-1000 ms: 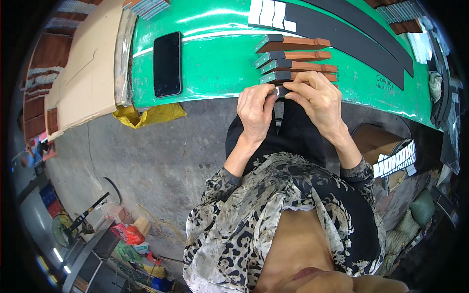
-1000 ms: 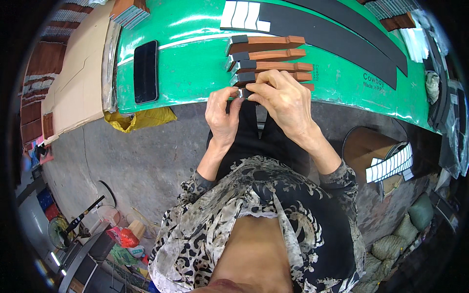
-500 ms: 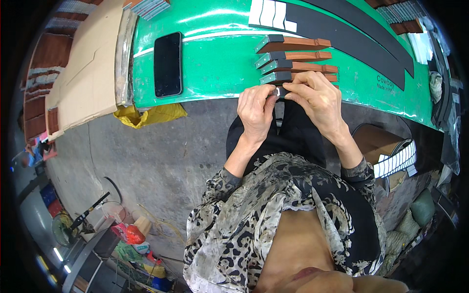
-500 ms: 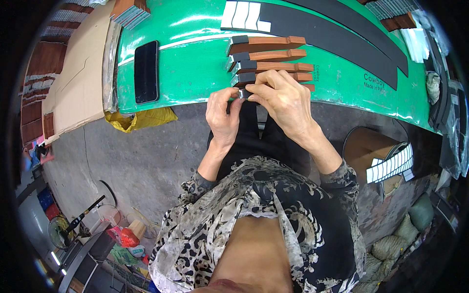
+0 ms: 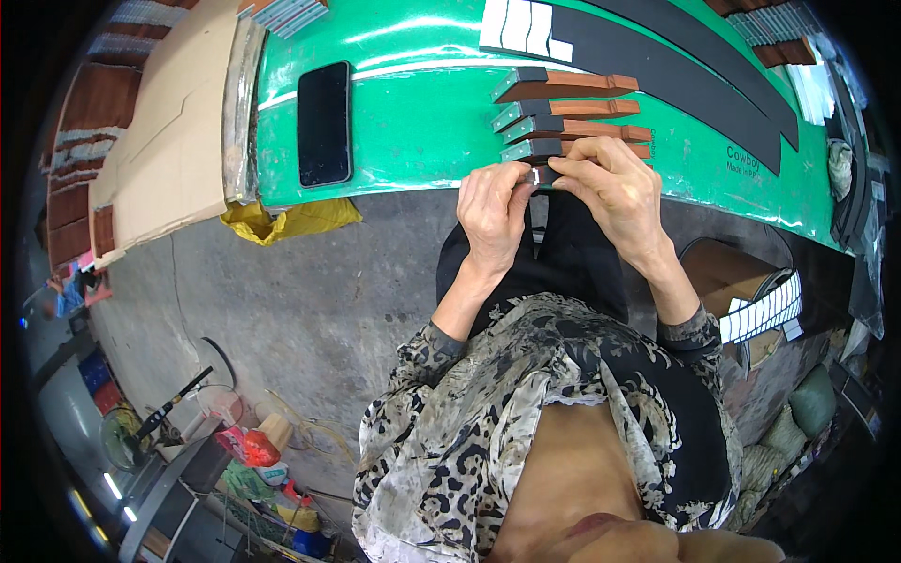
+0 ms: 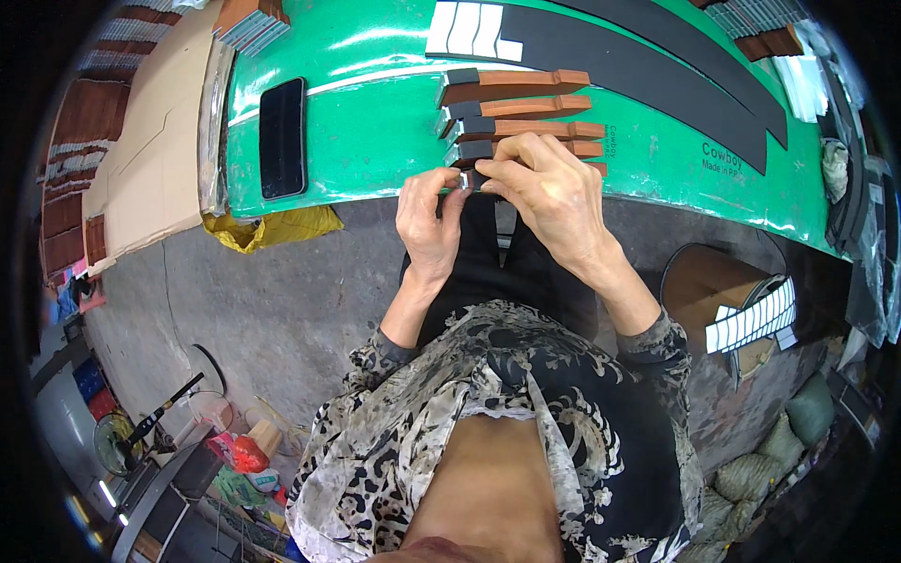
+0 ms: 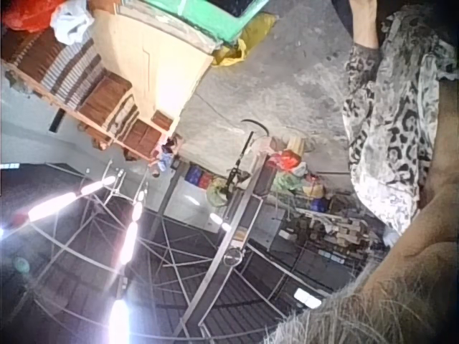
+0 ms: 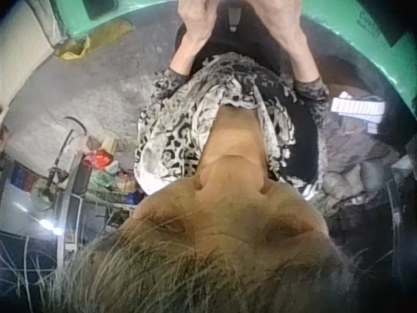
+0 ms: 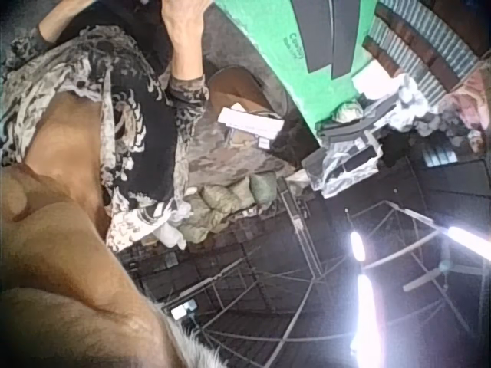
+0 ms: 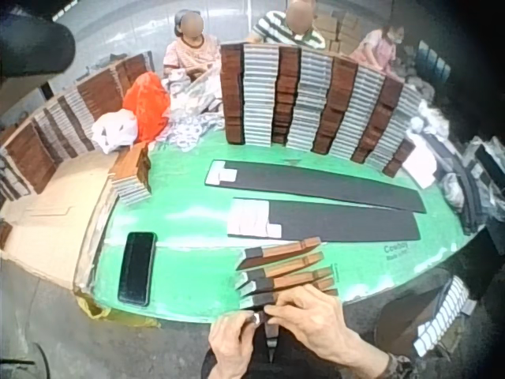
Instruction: The recorder is assembling small furniture parts by attaching corner protectors or similar components to wooden or plastic blocks.
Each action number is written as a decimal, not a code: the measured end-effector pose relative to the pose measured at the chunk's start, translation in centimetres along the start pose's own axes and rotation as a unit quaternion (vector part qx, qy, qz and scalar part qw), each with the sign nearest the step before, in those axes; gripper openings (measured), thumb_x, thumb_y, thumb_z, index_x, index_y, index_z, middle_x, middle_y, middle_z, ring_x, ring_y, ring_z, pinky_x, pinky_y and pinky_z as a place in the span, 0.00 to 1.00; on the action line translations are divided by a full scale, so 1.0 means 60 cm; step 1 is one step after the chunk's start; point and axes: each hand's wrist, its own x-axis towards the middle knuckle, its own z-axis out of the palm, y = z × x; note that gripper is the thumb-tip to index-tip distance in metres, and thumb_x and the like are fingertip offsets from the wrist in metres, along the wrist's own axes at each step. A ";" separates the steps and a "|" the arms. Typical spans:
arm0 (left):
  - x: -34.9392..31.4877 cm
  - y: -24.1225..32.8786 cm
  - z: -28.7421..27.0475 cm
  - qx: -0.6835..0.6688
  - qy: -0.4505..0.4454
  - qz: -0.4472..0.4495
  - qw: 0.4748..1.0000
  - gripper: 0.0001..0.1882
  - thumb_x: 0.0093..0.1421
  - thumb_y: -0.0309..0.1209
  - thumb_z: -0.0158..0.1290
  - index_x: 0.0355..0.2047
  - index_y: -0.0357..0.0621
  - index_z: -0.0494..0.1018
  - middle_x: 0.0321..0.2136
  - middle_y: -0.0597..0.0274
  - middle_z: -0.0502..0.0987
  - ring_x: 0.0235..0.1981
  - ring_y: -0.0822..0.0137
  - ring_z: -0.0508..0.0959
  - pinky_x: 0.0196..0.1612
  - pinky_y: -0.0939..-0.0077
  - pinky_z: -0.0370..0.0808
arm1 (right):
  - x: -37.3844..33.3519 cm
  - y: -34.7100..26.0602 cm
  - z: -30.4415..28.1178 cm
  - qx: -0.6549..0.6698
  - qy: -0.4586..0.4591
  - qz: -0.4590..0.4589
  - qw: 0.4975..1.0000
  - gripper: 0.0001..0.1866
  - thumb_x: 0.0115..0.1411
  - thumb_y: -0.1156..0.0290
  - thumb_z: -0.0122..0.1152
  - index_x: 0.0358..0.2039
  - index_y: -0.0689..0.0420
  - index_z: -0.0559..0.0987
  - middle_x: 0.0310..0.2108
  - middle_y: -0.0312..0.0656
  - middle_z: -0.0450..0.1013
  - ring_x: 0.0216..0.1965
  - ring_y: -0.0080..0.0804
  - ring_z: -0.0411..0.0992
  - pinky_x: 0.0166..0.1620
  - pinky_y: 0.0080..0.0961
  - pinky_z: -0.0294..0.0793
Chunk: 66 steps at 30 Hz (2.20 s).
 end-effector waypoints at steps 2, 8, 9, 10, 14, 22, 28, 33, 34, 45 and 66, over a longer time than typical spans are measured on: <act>0.000 0.000 0.000 0.001 0.001 0.000 1.000 0.14 0.44 0.17 0.59 0.33 0.40 0.72 0.27 0.60 0.74 0.27 0.62 0.73 0.30 0.71 0.68 | 0.000 0.000 0.000 0.002 -0.001 -0.002 1.000 0.14 0.39 0.72 0.68 0.30 0.54 0.80 0.28 0.34 0.71 0.29 0.30 0.71 0.28 0.26 0.71; -0.001 0.001 0.000 0.002 0.001 0.003 1.000 0.14 0.45 0.17 0.59 0.33 0.40 0.72 0.27 0.60 0.74 0.27 0.62 0.73 0.30 0.71 0.69 | -0.002 -0.002 0.001 0.004 -0.006 0.002 1.000 0.13 0.39 0.72 0.68 0.30 0.54 0.80 0.28 0.34 0.71 0.30 0.31 0.71 0.29 0.26 0.71; -0.001 0.001 0.000 0.002 0.001 0.003 1.000 0.14 0.45 0.17 0.59 0.33 0.40 0.72 0.27 0.60 0.74 0.27 0.62 0.73 0.30 0.71 0.69 | -0.002 -0.002 0.001 0.003 -0.009 0.002 1.000 0.13 0.39 0.72 0.68 0.30 0.54 0.80 0.28 0.34 0.71 0.30 0.31 0.71 0.29 0.26 0.71; -0.001 0.001 0.000 0.003 0.002 0.004 1.000 0.14 0.45 0.17 0.59 0.33 0.40 0.72 0.27 0.60 0.74 0.27 0.62 0.73 0.30 0.71 0.68 | -0.002 -0.003 0.001 0.003 -0.012 0.002 1.000 0.13 0.39 0.72 0.68 0.30 0.54 0.80 0.28 0.34 0.71 0.30 0.31 0.71 0.30 0.26 0.71; 0.000 0.000 -0.001 0.001 0.000 0.003 1.000 0.15 0.44 0.17 0.59 0.34 0.40 0.72 0.27 0.60 0.74 0.27 0.62 0.73 0.30 0.70 0.68 | 0.000 -0.002 0.002 0.001 -0.012 0.004 1.000 0.13 0.39 0.72 0.68 0.30 0.54 0.80 0.28 0.34 0.71 0.30 0.31 0.71 0.30 0.26 0.71; 0.002 0.001 -0.001 0.003 0.001 0.008 1.000 0.16 0.44 0.17 0.59 0.34 0.40 0.72 0.27 0.60 0.74 0.27 0.62 0.73 0.30 0.70 0.68 | 0.002 -0.004 0.001 -0.004 -0.017 0.005 1.000 0.13 0.39 0.71 0.68 0.30 0.54 0.80 0.29 0.33 0.71 0.30 0.30 0.71 0.30 0.26 0.72; -0.006 0.004 -0.001 0.002 -0.002 0.002 1.000 0.16 0.44 0.17 0.59 0.34 0.40 0.71 0.27 0.60 0.74 0.27 0.62 0.73 0.31 0.70 0.68 | -0.009 -0.004 0.008 -0.002 -0.008 0.011 1.000 0.13 0.39 0.71 0.68 0.30 0.54 0.80 0.28 0.33 0.71 0.30 0.29 0.71 0.29 0.26 0.72; 0.003 0.001 -0.002 0.006 -0.002 0.007 1.000 0.16 0.44 0.17 0.59 0.35 0.40 0.71 0.26 0.60 0.74 0.27 0.61 0.72 0.31 0.70 0.68 | -0.011 0.007 0.005 0.019 0.009 0.017 1.000 0.16 0.39 0.70 0.68 0.33 0.53 0.81 0.30 0.34 0.73 0.30 0.31 0.72 0.30 0.26 0.72; 0.010 0.005 -0.001 0.005 0.000 0.017 1.000 0.16 0.44 0.17 0.59 0.34 0.40 0.71 0.26 0.60 0.74 0.27 0.61 0.72 0.31 0.70 0.68 | -0.011 0.010 -0.005 0.048 0.026 0.027 0.998 0.18 0.39 0.70 0.68 0.35 0.53 0.81 0.31 0.35 0.73 0.30 0.32 0.72 0.30 0.26 0.73; 0.028 0.000 -0.001 0.123 -0.015 0.160 0.979 0.17 0.44 0.21 0.55 0.36 0.51 0.75 0.25 0.66 0.69 0.26 0.66 0.72 0.30 0.71 0.67 | -0.030 0.011 0.004 -0.001 0.035 -0.023 0.999 0.17 0.41 0.80 0.58 0.35 0.54 0.80 0.33 0.35 0.73 0.30 0.33 0.70 0.27 0.27 0.73; 0.033 -0.038 -0.035 -0.012 -0.231 -0.045 0.972 0.53 0.41 0.53 0.65 0.59 0.36 0.52 0.54 0.45 0.61 0.57 0.50 0.62 0.59 0.61 0.58 | -0.062 0.149 -0.005 0.394 0.226 0.397 0.797 0.25 0.67 0.51 0.35 0.54 0.56 0.66 0.50 0.42 0.66 0.56 0.31 0.61 0.59 0.30 0.56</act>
